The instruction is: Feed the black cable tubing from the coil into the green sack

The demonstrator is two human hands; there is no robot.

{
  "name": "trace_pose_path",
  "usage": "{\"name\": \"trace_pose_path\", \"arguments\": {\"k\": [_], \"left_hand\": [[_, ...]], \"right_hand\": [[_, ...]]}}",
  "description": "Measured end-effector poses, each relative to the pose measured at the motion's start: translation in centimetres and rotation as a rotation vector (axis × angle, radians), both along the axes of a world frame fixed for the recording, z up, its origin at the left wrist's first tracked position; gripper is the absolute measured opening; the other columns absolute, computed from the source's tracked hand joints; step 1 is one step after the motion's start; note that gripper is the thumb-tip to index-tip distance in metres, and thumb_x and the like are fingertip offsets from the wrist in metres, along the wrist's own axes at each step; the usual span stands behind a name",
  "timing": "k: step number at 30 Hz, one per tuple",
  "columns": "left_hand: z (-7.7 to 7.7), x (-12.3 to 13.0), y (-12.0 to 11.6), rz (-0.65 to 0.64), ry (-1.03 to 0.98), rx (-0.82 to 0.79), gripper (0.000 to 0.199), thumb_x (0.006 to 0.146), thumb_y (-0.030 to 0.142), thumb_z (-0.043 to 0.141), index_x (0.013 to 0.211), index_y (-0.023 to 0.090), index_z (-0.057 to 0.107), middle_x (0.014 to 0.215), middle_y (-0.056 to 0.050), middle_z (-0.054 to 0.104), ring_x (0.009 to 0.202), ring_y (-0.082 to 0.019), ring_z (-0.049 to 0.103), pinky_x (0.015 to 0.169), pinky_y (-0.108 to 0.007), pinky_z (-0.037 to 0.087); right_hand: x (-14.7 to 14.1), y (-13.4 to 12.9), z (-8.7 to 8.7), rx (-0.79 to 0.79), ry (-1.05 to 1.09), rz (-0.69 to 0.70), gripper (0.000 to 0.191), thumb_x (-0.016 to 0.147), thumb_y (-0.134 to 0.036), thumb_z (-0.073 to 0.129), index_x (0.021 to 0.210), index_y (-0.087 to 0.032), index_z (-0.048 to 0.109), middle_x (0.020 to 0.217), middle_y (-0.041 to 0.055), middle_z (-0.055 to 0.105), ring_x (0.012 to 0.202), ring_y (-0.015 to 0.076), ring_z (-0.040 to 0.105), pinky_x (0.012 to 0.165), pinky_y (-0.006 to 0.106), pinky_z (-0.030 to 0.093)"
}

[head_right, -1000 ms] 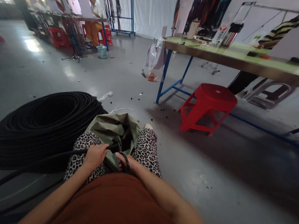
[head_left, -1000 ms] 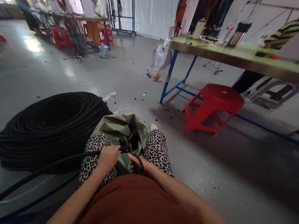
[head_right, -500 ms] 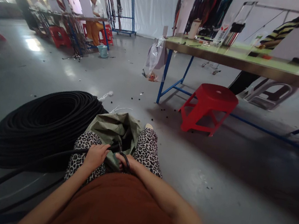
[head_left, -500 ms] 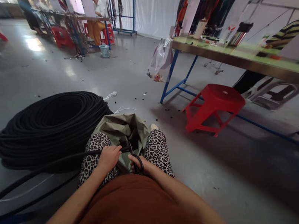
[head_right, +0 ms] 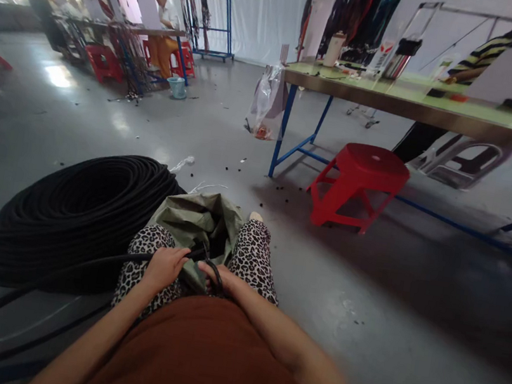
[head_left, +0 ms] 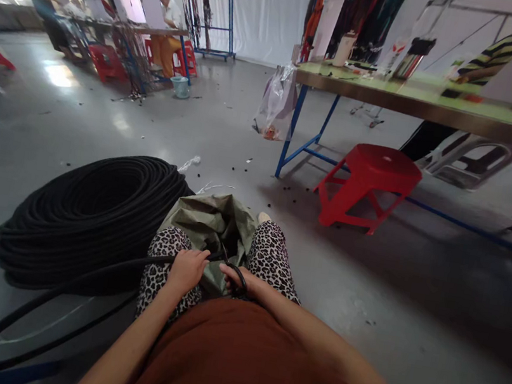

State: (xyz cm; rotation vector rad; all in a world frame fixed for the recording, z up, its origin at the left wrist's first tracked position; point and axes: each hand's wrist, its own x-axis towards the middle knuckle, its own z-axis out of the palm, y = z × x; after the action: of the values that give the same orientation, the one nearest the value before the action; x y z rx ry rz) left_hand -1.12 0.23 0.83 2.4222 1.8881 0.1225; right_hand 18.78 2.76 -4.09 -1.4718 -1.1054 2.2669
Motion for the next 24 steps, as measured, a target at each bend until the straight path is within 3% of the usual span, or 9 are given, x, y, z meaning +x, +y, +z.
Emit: {"name": "trace_pose_path", "arguments": {"k": [11,24], "left_hand": [[-0.2,0.2,0.1,0.027,0.005,0.021,0.033,0.098,0.029,0.042,0.12,0.018,0.065,0.103,-0.01,0.074,0.096,-0.026,0.067,0.084,-0.041,0.043],[-0.4,0.6,0.0,0.06,0.049,0.028,0.034,0.097,0.028,0.044,0.12,0.017,0.066,0.103,-0.012,0.074,0.097,-0.028,0.066,0.084,-0.043,0.043]], "right_hand": [[-0.3,-0.3,1.9,0.097,-0.171,-0.044,0.046,0.099,-0.046,0.053,0.065,-0.015,0.053,0.046,-0.003,0.047,0.036,0.01,0.046,0.038,0.021,0.039],[-0.3,0.1,0.9,0.384,-0.438,0.156,0.054,0.096,-0.048,0.058,0.053,-0.016,0.053,0.046,-0.0008,0.048,0.042,0.0096,0.045,0.046,0.022,0.035]]}}
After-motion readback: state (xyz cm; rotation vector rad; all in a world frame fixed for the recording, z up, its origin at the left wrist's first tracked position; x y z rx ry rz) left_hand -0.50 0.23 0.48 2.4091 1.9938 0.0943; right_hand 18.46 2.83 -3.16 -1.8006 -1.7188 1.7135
